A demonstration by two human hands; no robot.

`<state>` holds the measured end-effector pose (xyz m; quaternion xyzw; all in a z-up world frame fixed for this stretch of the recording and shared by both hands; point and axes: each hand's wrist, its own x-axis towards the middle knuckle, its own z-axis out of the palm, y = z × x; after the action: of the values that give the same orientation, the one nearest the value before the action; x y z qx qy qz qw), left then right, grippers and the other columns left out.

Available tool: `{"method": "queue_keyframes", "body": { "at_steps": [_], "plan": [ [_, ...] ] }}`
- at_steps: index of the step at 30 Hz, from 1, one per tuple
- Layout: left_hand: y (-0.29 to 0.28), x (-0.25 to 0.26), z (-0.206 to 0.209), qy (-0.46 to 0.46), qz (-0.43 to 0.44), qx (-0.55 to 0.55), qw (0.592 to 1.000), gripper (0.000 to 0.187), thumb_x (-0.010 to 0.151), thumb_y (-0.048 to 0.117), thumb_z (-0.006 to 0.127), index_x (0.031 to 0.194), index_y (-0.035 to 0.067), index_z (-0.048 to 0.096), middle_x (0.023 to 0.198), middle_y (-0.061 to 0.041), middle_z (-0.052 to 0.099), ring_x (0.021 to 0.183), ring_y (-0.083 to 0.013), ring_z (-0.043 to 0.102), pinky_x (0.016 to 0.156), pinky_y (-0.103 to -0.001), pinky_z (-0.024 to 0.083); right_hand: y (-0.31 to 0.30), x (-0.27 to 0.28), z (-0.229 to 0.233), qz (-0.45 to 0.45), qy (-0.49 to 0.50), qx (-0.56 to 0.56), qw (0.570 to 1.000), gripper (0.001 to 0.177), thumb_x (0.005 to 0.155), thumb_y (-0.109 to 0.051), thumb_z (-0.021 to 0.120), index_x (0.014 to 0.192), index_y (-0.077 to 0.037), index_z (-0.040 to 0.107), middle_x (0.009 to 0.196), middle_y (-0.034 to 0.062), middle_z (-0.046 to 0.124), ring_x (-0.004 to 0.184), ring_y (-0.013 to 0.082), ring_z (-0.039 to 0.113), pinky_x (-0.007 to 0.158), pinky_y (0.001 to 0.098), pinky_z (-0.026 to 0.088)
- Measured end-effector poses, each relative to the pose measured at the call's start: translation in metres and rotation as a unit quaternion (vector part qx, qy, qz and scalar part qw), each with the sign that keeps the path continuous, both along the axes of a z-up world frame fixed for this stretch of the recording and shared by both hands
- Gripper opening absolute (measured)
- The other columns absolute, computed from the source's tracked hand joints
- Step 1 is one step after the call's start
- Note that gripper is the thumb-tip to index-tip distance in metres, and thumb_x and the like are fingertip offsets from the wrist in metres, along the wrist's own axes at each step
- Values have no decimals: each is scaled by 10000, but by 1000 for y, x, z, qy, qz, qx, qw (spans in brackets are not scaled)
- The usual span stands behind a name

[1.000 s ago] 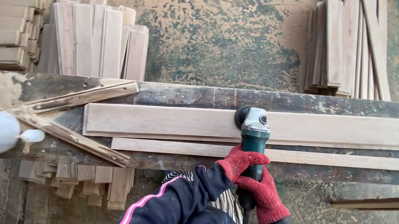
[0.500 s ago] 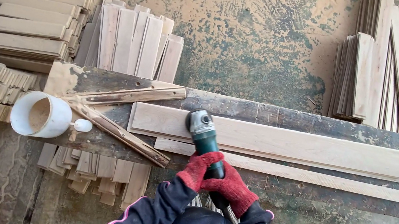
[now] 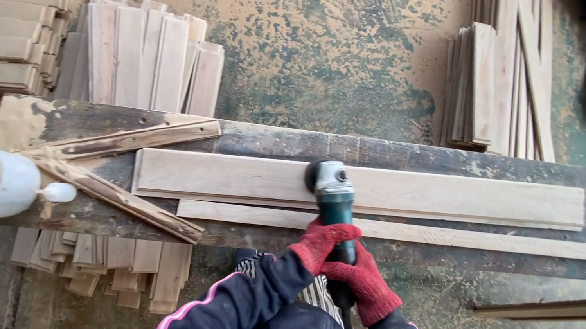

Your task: The recorder is using an angle grinder with a sanding disc to smooth the surfaces of long wooden planks.

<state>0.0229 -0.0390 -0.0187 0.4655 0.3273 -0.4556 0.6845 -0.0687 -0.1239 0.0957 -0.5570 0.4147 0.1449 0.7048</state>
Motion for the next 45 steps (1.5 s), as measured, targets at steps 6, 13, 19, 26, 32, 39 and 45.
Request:
{"method": "queue_keyframes", "body": {
  "at_steps": [6,13,19,26,32,39,45],
  "plan": [
    [-58,-17,98,-111,-150,-48,981,488,629,147,864,1069,42,681,912,-114,718,752,-222,673,713,-350,593,-60,-47,-7,-73,-21,63,995,427,770,29,726,1188,55,640,874,246,698,681,328,666,606,417,535],
    [-40,-21,96,-104,-128,-36,986,525,640,140,853,1117,33,664,936,-138,720,764,-243,685,706,-363,609,-52,-40,-1,-43,-22,68,997,405,773,35,728,1176,67,706,938,219,744,788,286,672,708,376,532],
    [-2,-29,99,-98,-54,8,994,524,646,148,872,1104,21,652,952,-135,708,784,-257,693,738,-369,616,-30,-17,24,54,49,81,994,600,690,32,818,1265,25,649,901,202,715,726,278,667,636,369,553],
    [-44,-30,98,-101,-71,-36,992,503,633,99,865,1088,25,665,902,-134,716,716,-238,678,671,-361,609,-56,-43,7,-6,-5,88,996,434,754,-32,791,1153,54,644,719,184,657,519,263,595,444,357,474],
    [-50,-12,102,-101,-161,-32,981,569,615,170,869,1129,22,677,995,-140,730,830,-257,701,780,-378,616,-63,-46,-10,-34,3,53,998,341,790,-14,732,1112,71,659,773,251,689,612,356,670,522,424,506],
    [49,5,123,-75,-26,-33,996,482,661,119,860,1091,32,660,910,-124,704,731,-227,667,616,-346,591,14,4,5,62,12,72,995,440,744,-10,795,1153,65,649,785,209,681,603,285,614,540,392,508],
    [128,14,42,11,93,74,993,757,603,124,1024,1263,72,657,965,-256,730,843,-416,762,656,-570,691,113,57,59,170,21,-26,985,590,464,-126,1015,995,-59,766,787,171,689,734,285,669,672,405,573]
  ]
}}
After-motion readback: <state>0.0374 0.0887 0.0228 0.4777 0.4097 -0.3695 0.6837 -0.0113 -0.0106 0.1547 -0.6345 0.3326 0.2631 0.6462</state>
